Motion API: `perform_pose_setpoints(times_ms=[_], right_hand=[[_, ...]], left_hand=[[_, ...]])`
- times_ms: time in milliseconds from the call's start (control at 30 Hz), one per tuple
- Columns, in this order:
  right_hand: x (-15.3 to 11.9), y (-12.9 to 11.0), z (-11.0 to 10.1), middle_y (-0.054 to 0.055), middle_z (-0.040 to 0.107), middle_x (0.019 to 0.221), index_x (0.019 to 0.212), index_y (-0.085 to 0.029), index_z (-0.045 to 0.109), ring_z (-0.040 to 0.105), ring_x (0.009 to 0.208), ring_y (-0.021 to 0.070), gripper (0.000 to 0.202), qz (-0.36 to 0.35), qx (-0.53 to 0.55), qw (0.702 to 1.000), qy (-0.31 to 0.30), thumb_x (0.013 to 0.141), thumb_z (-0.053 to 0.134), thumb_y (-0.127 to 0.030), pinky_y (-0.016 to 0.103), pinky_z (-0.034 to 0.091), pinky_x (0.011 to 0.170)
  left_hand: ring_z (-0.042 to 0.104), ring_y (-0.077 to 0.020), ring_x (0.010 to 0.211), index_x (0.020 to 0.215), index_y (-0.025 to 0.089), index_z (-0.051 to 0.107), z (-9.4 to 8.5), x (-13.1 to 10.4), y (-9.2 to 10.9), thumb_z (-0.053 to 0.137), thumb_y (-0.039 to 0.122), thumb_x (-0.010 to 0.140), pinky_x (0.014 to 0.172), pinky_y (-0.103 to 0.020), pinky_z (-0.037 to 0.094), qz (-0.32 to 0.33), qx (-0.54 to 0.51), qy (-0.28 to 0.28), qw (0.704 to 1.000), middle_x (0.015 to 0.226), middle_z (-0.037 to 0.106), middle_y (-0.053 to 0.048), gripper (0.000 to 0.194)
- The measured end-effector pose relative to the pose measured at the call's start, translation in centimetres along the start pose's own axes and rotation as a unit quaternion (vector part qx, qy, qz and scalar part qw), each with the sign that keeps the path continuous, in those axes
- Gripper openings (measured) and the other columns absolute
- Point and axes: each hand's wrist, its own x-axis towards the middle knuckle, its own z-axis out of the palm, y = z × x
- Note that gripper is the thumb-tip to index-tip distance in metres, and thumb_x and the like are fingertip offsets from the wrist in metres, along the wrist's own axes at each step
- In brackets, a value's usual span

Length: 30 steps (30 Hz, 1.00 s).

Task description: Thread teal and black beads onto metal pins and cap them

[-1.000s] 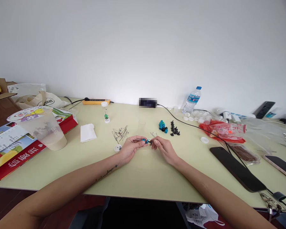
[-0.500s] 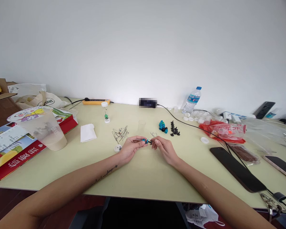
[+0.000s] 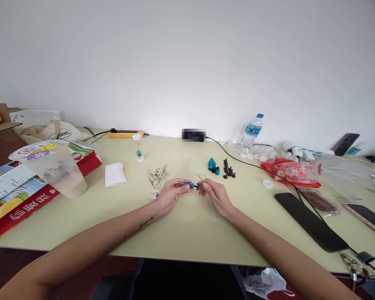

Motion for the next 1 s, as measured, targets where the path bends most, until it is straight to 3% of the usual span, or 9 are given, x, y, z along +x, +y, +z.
perform_pose_setpoints(times_ms=[1000], right_hand=[[0.02,-0.31,-0.19,0.004,0.061,0.076,0.097,-0.018,0.057,0.058,0.066,0.0136,0.034,-0.003,-0.043,0.999,-0.004,0.096,0.029,-0.037,0.026,0.046,0.067]], left_hand=[[0.064,-0.0176,0.083,0.088,0.01,0.068,0.0,0.0,-0.03,0.076,0.016,0.064,0.092,-0.035,0.044,0.006,-0.002,0.004,1.0,0.087,0.069,-0.009,0.026]])
